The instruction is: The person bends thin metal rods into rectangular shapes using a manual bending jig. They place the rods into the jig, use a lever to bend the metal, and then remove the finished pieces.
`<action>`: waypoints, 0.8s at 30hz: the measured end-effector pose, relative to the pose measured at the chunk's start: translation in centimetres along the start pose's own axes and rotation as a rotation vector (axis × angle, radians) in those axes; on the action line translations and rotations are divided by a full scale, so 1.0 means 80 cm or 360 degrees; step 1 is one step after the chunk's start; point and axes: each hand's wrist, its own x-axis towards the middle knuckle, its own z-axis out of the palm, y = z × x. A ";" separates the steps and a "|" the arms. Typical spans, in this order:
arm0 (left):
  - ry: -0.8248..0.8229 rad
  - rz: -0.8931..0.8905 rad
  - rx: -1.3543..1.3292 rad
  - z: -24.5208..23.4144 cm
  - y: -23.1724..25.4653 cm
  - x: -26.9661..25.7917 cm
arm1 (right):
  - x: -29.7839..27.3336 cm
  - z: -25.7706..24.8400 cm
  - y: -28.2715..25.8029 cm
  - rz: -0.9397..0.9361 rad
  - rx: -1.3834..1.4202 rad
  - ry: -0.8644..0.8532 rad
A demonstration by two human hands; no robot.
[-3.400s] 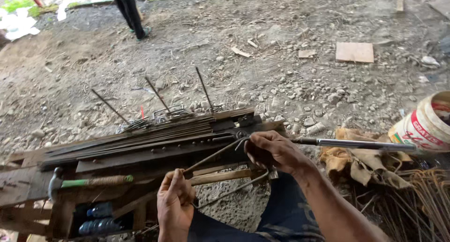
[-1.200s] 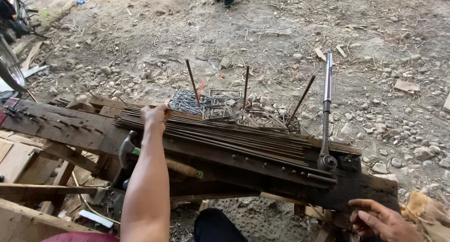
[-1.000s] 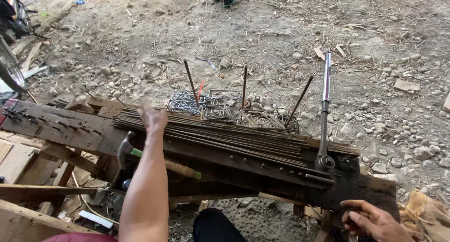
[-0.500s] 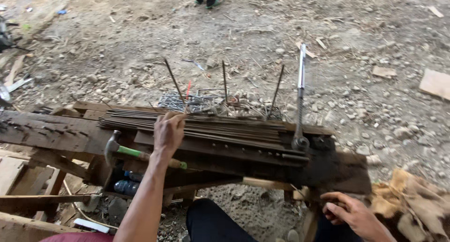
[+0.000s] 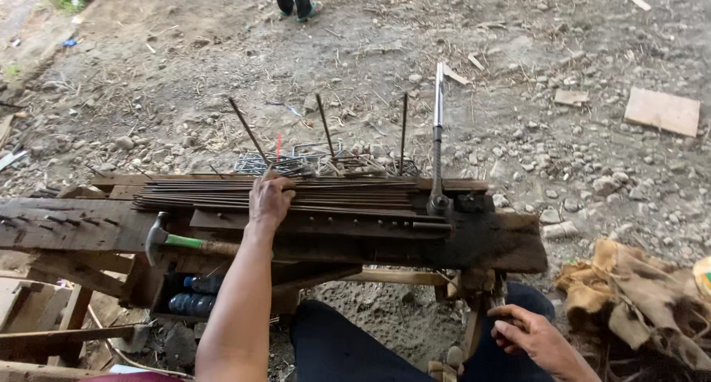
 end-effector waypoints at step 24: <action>-0.0112 0.1361 -0.0306 -0.045 0.196 -0.152 | -0.043 0.046 -0.145 -0.1837 -0.1706 0.0758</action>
